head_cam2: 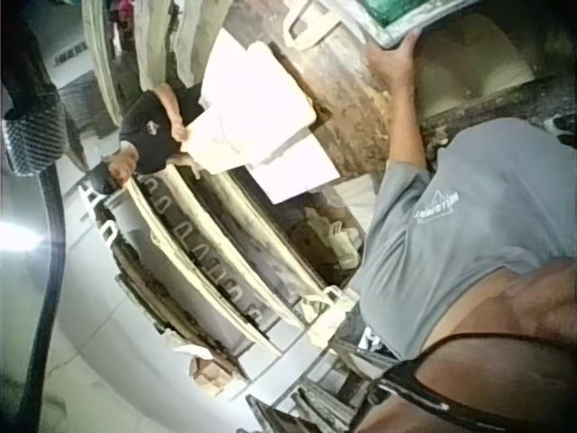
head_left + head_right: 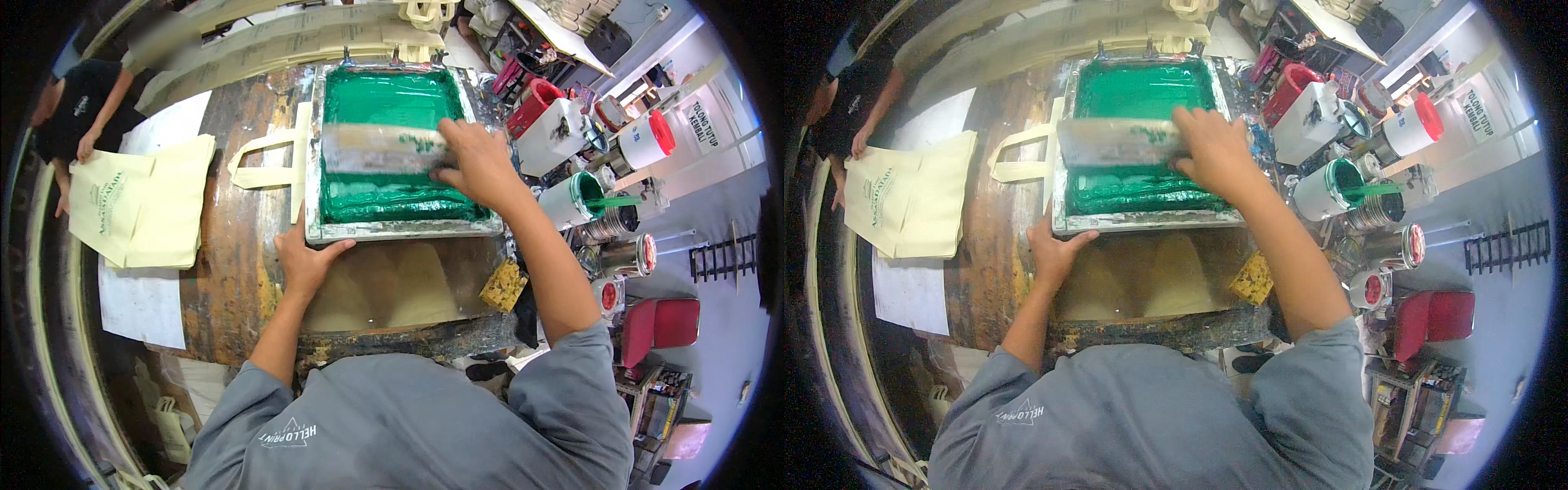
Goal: The person places a bag on the printing table, lowers a screen, applies green ink using a squeegee, lifts the screen, and moves the printed bag to the side.
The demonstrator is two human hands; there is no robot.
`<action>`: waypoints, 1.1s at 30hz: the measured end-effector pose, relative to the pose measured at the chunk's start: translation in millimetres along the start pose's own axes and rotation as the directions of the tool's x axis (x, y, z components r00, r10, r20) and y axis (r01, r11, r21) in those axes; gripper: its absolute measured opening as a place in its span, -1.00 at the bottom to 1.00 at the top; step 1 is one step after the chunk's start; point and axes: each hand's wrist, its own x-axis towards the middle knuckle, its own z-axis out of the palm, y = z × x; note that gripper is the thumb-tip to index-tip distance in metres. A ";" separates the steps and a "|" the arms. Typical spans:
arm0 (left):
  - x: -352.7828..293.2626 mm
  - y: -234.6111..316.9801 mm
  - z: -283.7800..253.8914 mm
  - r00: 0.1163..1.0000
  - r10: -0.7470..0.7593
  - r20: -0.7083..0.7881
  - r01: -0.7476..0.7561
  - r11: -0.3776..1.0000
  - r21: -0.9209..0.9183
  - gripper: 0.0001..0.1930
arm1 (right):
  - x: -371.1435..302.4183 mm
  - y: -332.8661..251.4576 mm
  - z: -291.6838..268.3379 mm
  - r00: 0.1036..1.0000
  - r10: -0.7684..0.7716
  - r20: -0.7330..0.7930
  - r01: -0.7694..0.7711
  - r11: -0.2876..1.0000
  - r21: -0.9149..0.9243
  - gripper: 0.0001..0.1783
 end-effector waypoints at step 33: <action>323.0 30.8 105.0 0.696 0.718 -0.010 -0.601 0.590 0.539 -0.25 | 153.7 81.5 124.5 0.974 0.021 -0.228 -0.078 0.966 -0.246 -0.40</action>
